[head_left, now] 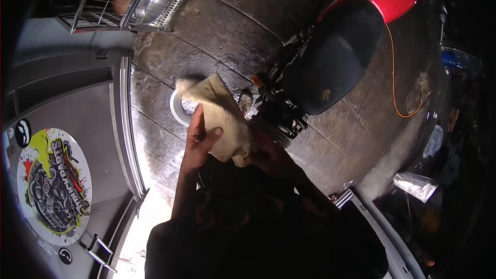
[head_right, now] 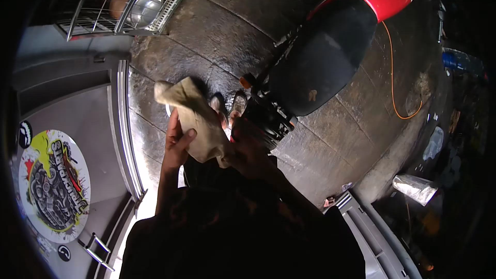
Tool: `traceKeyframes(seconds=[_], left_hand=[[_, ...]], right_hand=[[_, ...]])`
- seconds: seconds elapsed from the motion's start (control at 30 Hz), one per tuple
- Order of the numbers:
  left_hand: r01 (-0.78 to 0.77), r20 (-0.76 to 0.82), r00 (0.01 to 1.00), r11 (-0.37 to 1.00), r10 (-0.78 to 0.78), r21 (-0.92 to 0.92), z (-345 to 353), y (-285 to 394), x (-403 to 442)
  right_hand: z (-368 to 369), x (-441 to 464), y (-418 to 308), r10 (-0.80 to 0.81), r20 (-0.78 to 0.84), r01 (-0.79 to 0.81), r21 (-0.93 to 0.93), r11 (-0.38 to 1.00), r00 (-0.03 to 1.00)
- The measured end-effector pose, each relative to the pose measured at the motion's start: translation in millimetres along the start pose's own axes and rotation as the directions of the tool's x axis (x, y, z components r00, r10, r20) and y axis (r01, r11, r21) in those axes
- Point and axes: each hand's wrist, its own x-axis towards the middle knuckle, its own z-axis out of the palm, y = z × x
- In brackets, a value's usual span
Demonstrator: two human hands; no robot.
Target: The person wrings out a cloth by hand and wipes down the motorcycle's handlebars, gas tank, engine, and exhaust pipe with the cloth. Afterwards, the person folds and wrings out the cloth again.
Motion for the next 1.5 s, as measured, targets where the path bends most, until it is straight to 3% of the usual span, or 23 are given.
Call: traceKeyframes(seconds=[0.03, 0.13, 0.2, 0.27, 0.3, 0.37, 0.43, 0.47, 0.6, 0.7, 0.8, 0.9, 0.93, 1.03, 1.1, 1.13, 1.23, 1.27, 1.37, 1.4, 1.43, 1.47, 1.5], left_hand=[[0.034, -0.049, 0.998, 0.999, -0.035, -0.02, 0, 4, 12], [0.19, 0.038, 0.98, 0.975, -0.195, 0.113, -39, -26, 60], [0.33, 0.065, 0.941, 0.943, -0.332, 0.037, -53, -44, 96], [0.222, 0.107, 0.965, 0.963, -0.24, 0.153, -83, -78, 143], [0.252, 0.083, 0.962, 0.963, -0.26, 0.094, -93, -76, 153], [0.302, 0.035, 0.953, 0.953, -0.301, -0.029, -115, -72, 174], [0.449, -0.01, 0.875, 0.819, -0.484, -0.356, -136, -55, 183], [0.428, -0.049, 0.879, 0.829, -0.475, -0.361, -137, -37, 194], [0.527, -0.021, 0.849, 0.845, -0.527, 0.088, -180, -1, 227], [0.467, -0.023, 0.871, 0.812, -0.491, 0.35, -202, 4, 229], [0.467, -0.057, 0.884, 0.87, -0.464, 0.16, -214, 15, 230], [0.473, -0.123, 0.874, 0.881, -0.47, -0.003, -219, 19, 230], [0.493, -0.121, 0.862, 0.87, -0.492, -0.023, -224, 19, 231], [0.592, -0.116, 0.799, 0.805, -0.591, -0.02, -208, 28, 238], [0.668, -0.006, 0.744, 0.743, -0.669, 0.044, -207, 28, 234], [0.628, 0.02, 0.773, 0.77, -0.634, 0.112, -202, 28, 232], [0.554, 0.016, 0.82, 0.801, -0.572, 0.226, -194, 31, 235], [0.489, 0.024, 0.859, 0.832, -0.512, 0.261, -179, 40, 246], [0.174, 0.136, 0.957, 0.882, -0.256, 0.438, -155, 48, 281], [0.062, 0.256, 0.953, 0.932, -0.161, 0.356, -124, 72, 288], [-0.063, 0.331, 0.942, 0.951, -0.043, 0.304, -100, 88, 292], [-0.184, 0.339, 0.938, 0.937, 0.077, 0.296, -64, 116, 278], [-0.305, 0.347, 0.917, 0.91, 0.2, 0.282, -33, 139, 260]], right_hand=[[-4, 7, 1, 0.042, 0.008, -0.042, 0.015, 0.999, 0.999], [-22, 42, -18, 0.206, 0.011, -0.206, 0.1, 0.973, 0.979], [-42, 72, -41, 0.349, -0.073, -0.346, 0.056, 0.937, 0.934], [-47, 83, -36, 0.548, -0.154, -0.551, 0.024, 0.834, 0.822], [-46, 85, -33, 0.669, -0.19, -0.676, 0.033, 0.736, 0.719], [-39, 102, -32, 0.818, -0.218, -0.736, 0.359, 0.574, 0.532], [-34, 118, -24, 0.805, -0.223, -0.728, 0.345, 0.592, 0.549], [-32, 133, -26, 0.809, -0.218, -0.725, 0.36, 0.587, 0.546], [-32, 187, -33, 0.916, -0.055, -0.819, 0.43, 0.38, 0.397], [-32, 204, -36, 0.921, -0.081, -0.871, 0.303, 0.388, 0.382], [-32, 194, -31, 0.912, -0.099, -0.84, 0.36, 0.406, 0.398], [-34, 174, -16, 0.819, -0.287, -0.826, 0.135, 0.547, 0.496], [-31, 168, -11, 0.899, -0.283, -0.735, 0.519, 0.435, 0.333], [-39, 176, -7, 0.881, -0.3, -0.506, 0.73, 0.46, 0.367], [-42, 180, -4, 0.907, -0.236, -0.398, 0.839, 0.371, 0.348], [-44, 181, -3, 0.915, -0.207, -0.334, 0.884, 0.326, 0.346], [-54, 155, 23, 0.879, -0.223, -0.312, 0.875, 0.371, 0.421], [-65, 162, 18, 0.903, -0.172, -0.286, 0.911, 0.298, 0.393], [-100, 169, 21, 0.768, -0.3, -0.144, 0.881, 0.451, 0.565], [-119, 172, 3, 0.758, -0.317, -0.112, 0.884, 0.454, 0.57], [-133, 171, -13, 0.673, -0.414, -0.136, 0.784, 0.606, 0.613], [-146, 148, -16, 0.489, -0.543, -0.023, 0.652, 0.758, 0.682], [-150, 117, -20, 0.367, -0.687, 0.011, 0.478, 0.878, 0.627]])
